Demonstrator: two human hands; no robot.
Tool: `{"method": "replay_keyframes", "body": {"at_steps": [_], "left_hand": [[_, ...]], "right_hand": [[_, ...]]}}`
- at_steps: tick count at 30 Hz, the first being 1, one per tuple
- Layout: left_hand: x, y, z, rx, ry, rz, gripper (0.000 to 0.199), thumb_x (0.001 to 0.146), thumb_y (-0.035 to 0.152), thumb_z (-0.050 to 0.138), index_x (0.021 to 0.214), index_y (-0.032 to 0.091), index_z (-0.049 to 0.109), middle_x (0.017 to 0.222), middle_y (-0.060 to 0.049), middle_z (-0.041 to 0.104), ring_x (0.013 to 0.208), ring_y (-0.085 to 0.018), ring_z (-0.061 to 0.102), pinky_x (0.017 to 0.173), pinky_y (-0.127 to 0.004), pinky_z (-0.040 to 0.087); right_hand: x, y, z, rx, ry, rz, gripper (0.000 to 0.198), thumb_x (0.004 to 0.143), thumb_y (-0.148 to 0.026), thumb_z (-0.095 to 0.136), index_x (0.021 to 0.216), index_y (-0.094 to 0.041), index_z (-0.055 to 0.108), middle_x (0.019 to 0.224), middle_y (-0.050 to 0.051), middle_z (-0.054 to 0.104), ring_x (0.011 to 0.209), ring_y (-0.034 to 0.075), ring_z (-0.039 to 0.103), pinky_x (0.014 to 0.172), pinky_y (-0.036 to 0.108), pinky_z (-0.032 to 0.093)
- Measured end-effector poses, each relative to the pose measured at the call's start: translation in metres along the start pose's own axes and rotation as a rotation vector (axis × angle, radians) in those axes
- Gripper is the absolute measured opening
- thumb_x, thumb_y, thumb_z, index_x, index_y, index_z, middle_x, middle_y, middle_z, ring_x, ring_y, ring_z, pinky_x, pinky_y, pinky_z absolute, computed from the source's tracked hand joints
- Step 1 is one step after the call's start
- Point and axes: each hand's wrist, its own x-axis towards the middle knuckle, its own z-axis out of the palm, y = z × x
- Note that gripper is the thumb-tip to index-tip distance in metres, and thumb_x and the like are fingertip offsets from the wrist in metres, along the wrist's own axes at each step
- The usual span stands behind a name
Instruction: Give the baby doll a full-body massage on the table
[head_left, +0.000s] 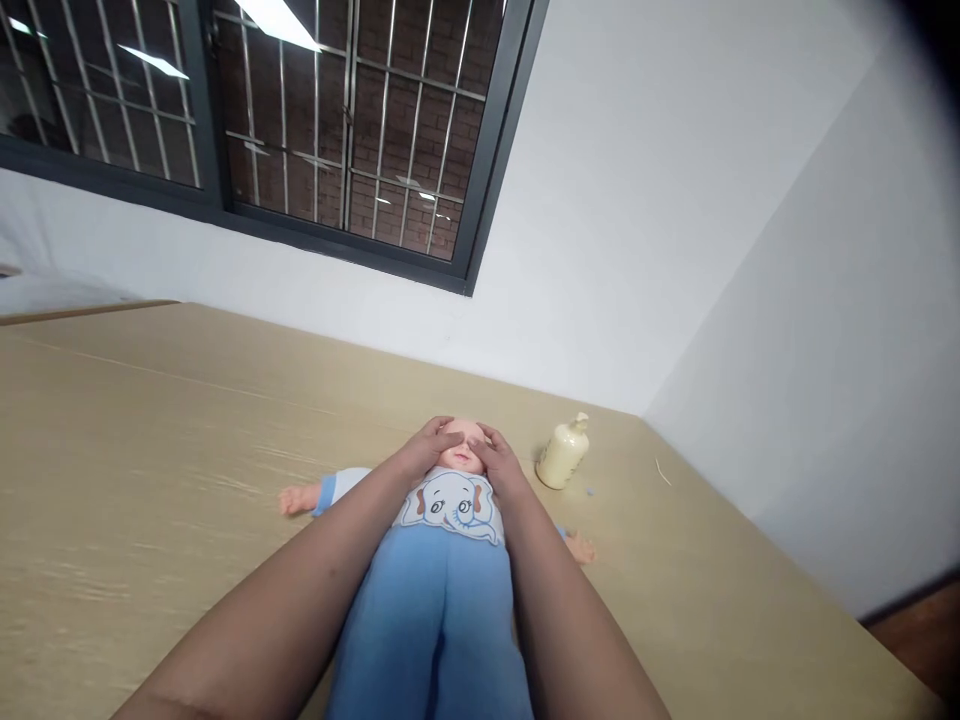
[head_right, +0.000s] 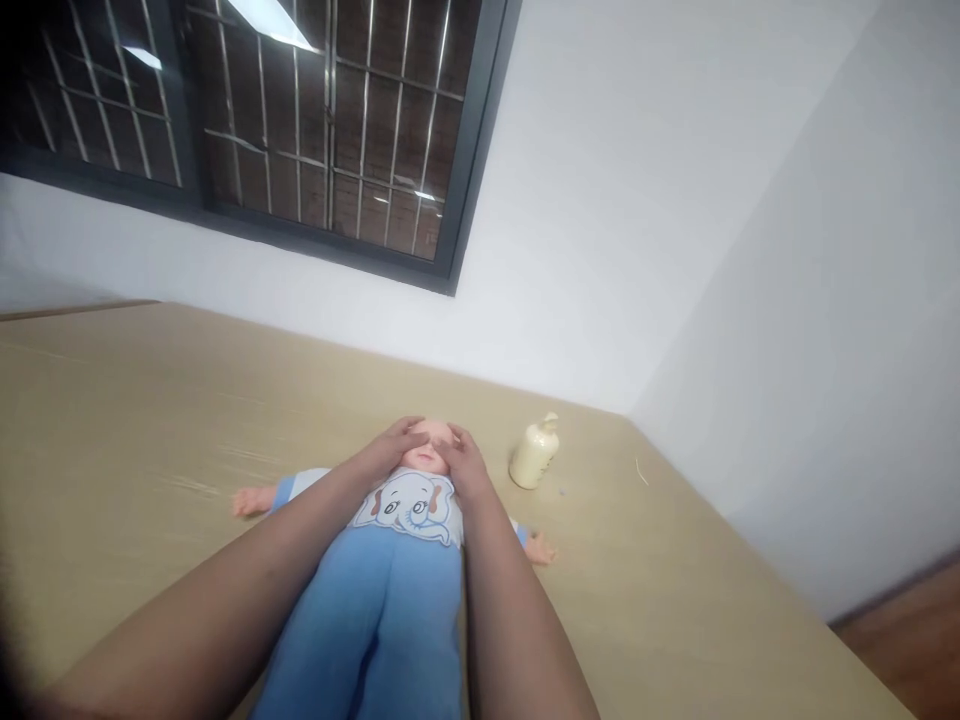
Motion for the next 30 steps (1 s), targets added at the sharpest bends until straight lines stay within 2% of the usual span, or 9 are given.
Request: {"method": "replay_keyframes", "body": {"at_steps": [3, 5, 7, 10, 13, 17, 24, 30], "left_hand": [[0.005, -0.004, 0.000, 0.045, 0.037, 0.025, 0.055, 0.066, 0.031, 0.085, 0.113, 0.018, 0.060, 0.106, -0.010, 0.067, 0.090, -0.024, 0.068, 0.077, -0.033, 0.054], [0.007, -0.005, 0.000, 0.057, 0.037, 0.034, 0.051, 0.067, 0.034, 0.084, 0.109, 0.017, 0.061, 0.102, -0.010, 0.068, 0.088, -0.024, 0.068, 0.076, -0.033, 0.054], [0.008, -0.005, -0.001, 0.050, 0.027, 0.039, 0.048, 0.069, 0.035, 0.083, 0.108, 0.016, 0.062, 0.101, -0.010, 0.069, 0.088, -0.023, 0.068, 0.076, -0.032, 0.054], [0.008, -0.003, -0.004, 0.021, 0.019, 0.024, 0.045, 0.071, 0.031, 0.080, 0.109, 0.016, 0.063, 0.103, -0.011, 0.070, 0.090, -0.023, 0.068, 0.077, -0.032, 0.054], [0.008, -0.002, -0.008, -0.025, 0.012, -0.012, 0.042, 0.073, 0.025, 0.076, 0.112, 0.016, 0.064, 0.112, -0.014, 0.069, 0.097, -0.026, 0.069, 0.083, -0.036, 0.055], [0.010, -0.003, -0.012, -0.069, 0.025, -0.048, 0.040, 0.076, 0.020, 0.069, 0.116, 0.017, 0.064, 0.122, -0.016, 0.066, 0.105, -0.029, 0.068, 0.089, -0.041, 0.056], [0.004, 0.000, -0.009, -0.078, 0.023, -0.042, 0.035, 0.081, 0.022, 0.066, 0.116, 0.017, 0.064, 0.126, -0.016, 0.064, 0.110, -0.028, 0.065, 0.092, -0.039, 0.055], [-0.013, 0.009, 0.001, -0.061, -0.026, -0.014, 0.047, 0.079, 0.027, 0.075, 0.122, 0.014, 0.062, 0.124, -0.017, 0.066, 0.110, -0.028, 0.065, 0.091, -0.036, 0.054]], "right_hand": [[0.007, 0.005, 0.002, -0.233, 0.114, -0.062, 0.062, 0.062, -0.047, 0.084, 0.113, -0.021, 0.062, 0.089, 0.004, 0.071, 0.078, 0.021, 0.068, 0.074, 0.034, 0.055], [0.010, 0.008, 0.001, -0.289, 0.139, -0.084, 0.059, 0.065, -0.051, 0.080, 0.112, -0.021, 0.063, 0.090, 0.005, 0.072, 0.082, 0.022, 0.068, 0.075, 0.034, 0.054], [0.013, 0.010, -0.001, -0.253, 0.124, -0.096, 0.056, 0.068, -0.053, 0.077, 0.112, -0.020, 0.064, 0.094, 0.006, 0.073, 0.086, 0.022, 0.068, 0.079, 0.035, 0.054], [0.016, 0.013, -0.005, -0.078, 0.082, -0.091, 0.051, 0.068, -0.050, 0.076, 0.108, -0.019, 0.068, 0.103, 0.007, 0.073, 0.096, 0.023, 0.067, 0.088, 0.037, 0.053], [0.013, 0.012, -0.007, 0.086, 0.009, -0.024, 0.047, 0.068, -0.042, 0.078, 0.109, -0.022, 0.068, 0.109, 0.006, 0.073, 0.105, 0.026, 0.066, 0.093, 0.041, 0.053], [0.004, 0.004, -0.007, 0.167, -0.068, 0.081, 0.050, 0.070, -0.031, 0.077, 0.118, -0.026, 0.064, 0.116, 0.006, 0.071, 0.107, 0.028, 0.067, 0.093, 0.044, 0.054], [-0.004, 0.000, -0.004, 0.184, -0.060, 0.103, 0.064, 0.069, -0.025, 0.077, 0.130, -0.025, 0.055, 0.120, 0.006, 0.069, 0.106, 0.026, 0.068, 0.096, 0.044, 0.053], [-0.005, 0.003, -0.003, 0.058, -0.066, -0.020, 0.061, 0.070, -0.038, 0.081, 0.125, -0.022, 0.057, 0.112, 0.007, 0.071, 0.101, 0.024, 0.068, 0.096, 0.041, 0.051]]}}
